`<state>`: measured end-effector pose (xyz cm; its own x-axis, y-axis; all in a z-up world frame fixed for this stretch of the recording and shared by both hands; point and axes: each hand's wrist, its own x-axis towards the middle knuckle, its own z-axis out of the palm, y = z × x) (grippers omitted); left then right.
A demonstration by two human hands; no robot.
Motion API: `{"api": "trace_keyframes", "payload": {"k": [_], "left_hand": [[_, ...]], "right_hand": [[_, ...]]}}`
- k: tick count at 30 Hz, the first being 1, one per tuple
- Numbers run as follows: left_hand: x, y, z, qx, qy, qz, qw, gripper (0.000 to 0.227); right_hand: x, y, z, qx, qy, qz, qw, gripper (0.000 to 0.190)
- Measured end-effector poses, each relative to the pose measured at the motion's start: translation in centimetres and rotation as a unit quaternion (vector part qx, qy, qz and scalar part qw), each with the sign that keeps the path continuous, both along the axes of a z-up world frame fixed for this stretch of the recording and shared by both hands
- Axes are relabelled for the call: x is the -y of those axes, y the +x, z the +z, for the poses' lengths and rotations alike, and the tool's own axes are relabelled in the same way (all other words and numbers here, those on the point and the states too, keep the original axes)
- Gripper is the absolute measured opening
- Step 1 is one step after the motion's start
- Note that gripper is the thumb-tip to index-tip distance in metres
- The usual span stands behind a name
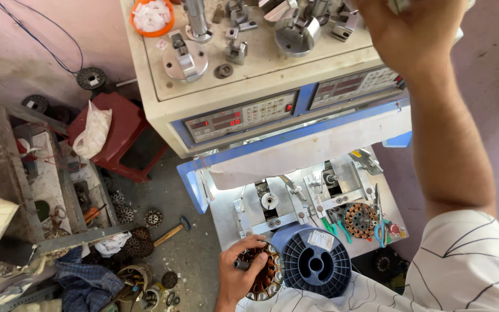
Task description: The person uses scissors to trim white tape from a motor stator, then places the stator into a machine and secures it with metal clamps. The person handles the stator, tape, and clamps throughout the process.
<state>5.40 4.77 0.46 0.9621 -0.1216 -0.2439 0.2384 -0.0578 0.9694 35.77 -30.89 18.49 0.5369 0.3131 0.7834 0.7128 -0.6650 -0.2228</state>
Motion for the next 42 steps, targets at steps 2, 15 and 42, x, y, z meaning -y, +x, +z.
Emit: {"api": "trace_keyframes", "payload": {"k": [2, 15, 42], "left_hand": [[0.6, 0.0, 0.1, -0.006, 0.013, -0.003, 1.0, 0.021], [3.8, -0.2, 0.0, -0.068, 0.04, -0.01, 0.997, 0.022], [5.8, 0.0, 0.7, -0.04, 0.082, -0.039, 0.995, 0.025]], "right_hand": [[-0.2, -2.7, 0.4, -0.031, 0.076, 0.07, 0.994, 0.008], [-6.4, 0.4, -7.3, -0.119, 0.171, -0.077, 0.975, 0.048], [-11.8, 0.1, -8.2, -0.097, 0.205, -0.108, 0.968, 0.042]]}}
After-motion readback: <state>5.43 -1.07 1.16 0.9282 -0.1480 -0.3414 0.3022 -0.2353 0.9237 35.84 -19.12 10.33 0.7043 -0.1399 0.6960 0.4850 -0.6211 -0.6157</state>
